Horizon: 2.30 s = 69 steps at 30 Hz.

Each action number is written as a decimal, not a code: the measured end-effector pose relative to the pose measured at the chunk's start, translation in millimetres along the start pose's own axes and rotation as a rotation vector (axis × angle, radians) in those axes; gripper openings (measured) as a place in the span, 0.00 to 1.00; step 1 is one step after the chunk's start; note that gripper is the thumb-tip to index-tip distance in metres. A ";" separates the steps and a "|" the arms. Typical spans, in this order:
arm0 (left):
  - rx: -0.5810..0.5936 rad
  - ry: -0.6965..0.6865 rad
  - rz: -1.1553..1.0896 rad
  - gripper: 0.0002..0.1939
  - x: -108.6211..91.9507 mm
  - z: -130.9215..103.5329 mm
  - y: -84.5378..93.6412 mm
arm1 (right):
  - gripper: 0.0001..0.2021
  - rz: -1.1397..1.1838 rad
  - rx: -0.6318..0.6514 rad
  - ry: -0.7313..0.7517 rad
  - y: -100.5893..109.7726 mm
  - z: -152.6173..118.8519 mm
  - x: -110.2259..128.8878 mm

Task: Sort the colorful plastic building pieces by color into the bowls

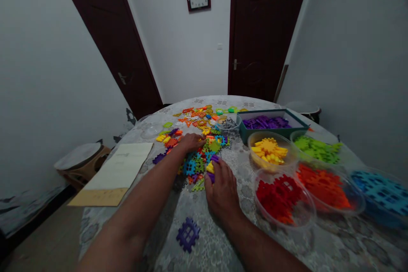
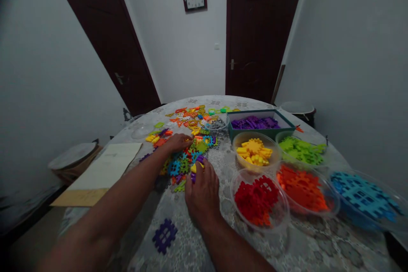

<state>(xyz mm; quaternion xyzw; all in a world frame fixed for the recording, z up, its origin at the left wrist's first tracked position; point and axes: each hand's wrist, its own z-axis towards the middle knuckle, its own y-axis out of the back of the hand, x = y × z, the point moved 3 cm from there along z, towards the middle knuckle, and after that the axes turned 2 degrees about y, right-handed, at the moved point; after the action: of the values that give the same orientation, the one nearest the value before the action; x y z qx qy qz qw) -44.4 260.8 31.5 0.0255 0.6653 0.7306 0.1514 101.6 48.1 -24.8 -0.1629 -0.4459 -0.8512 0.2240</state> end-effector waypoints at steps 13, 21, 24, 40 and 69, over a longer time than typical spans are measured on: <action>-0.083 -0.009 -0.087 0.18 -33.4 -94.7 -10.0 | 0.18 -0.053 0.041 -0.011 -1.2 -1.0 2.0; -0.252 0.013 -0.185 0.16 -43.0 -119.1 -11.1 | 0.19 -0.083 -0.002 0.016 -6.7 -3.4 0.9; -0.311 0.002 -0.195 0.17 -47.8 -120.6 -13.4 | 0.20 -0.095 -0.058 0.032 -15.5 -6.0 -1.6; -0.079 -0.206 -0.376 0.25 -54.4 -159.2 -5.1 | 0.20 -0.053 -0.055 0.040 -27.9 -3.6 -15.6; -0.115 -0.388 -0.357 0.36 -44.0 -181.9 -12.0 | 0.23 0.223 -0.084 0.060 -33.4 -3.3 -41.2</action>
<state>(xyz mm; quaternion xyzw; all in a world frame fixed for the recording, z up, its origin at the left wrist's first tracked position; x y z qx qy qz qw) -43.6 74.9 6.3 0.0387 0.5750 0.7104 0.4040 118.6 71.8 -69.2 -0.1953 -0.3821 -0.8433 0.3236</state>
